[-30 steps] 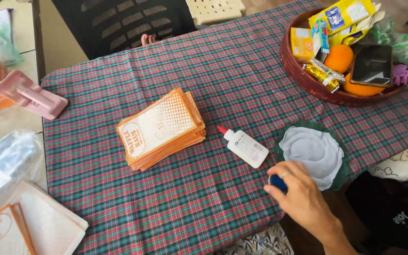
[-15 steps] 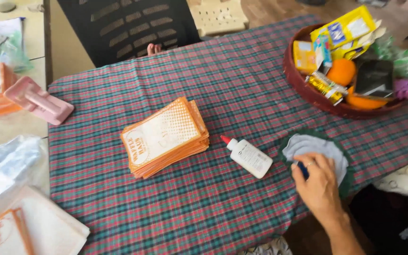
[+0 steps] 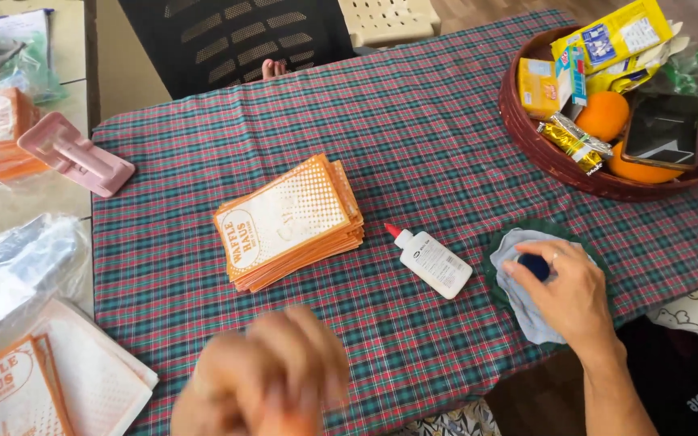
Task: Folding and gluing paper waffle bags at a workstation
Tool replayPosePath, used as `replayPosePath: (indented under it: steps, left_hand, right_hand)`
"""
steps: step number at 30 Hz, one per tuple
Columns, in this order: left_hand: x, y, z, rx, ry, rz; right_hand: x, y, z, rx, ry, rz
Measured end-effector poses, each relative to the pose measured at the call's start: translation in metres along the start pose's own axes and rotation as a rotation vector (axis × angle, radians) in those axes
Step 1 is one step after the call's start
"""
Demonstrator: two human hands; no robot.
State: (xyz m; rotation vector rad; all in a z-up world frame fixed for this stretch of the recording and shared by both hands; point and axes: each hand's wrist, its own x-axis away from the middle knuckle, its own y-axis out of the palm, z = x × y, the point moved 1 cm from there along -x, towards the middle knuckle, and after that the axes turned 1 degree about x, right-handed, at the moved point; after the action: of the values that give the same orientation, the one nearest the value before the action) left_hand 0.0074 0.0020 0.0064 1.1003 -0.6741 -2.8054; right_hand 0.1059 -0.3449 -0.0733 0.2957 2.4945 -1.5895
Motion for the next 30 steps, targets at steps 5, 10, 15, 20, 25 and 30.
replayPosePath:
  steps: [5,10,15,20,25,30]
  left_hand:
    - [-0.069,-0.045,-0.061,-0.495,-0.042,-0.038]
    - [-0.068,-0.118,-0.123,-1.548,-0.024,-0.565]
    - [-0.051,-0.128,-0.145,-1.57,-0.13,-0.677]
    - [-0.042,-0.126,-0.146,-1.65,-0.09,-0.699]
    - [-0.051,-0.102,-0.1,-1.671,0.117,-0.657]
    - [0.007,-0.078,-0.071,-1.559,0.117,-0.659]
  right_hand:
    - [-0.052,0.027,0.002,-0.021,-0.113,0.05]
    - [-0.073,0.027,-0.03,-0.054,0.102,-0.262]
    - [-0.023,0.018,-0.029,0.279,0.129,-0.302]
    - [0.018,0.046,0.009,0.42,0.133,-0.391]
    - [-0.002,0.028,-0.007,0.294,0.325,-0.505]
    - [0.0,0.023,-0.065,0.06,0.0,-0.078]
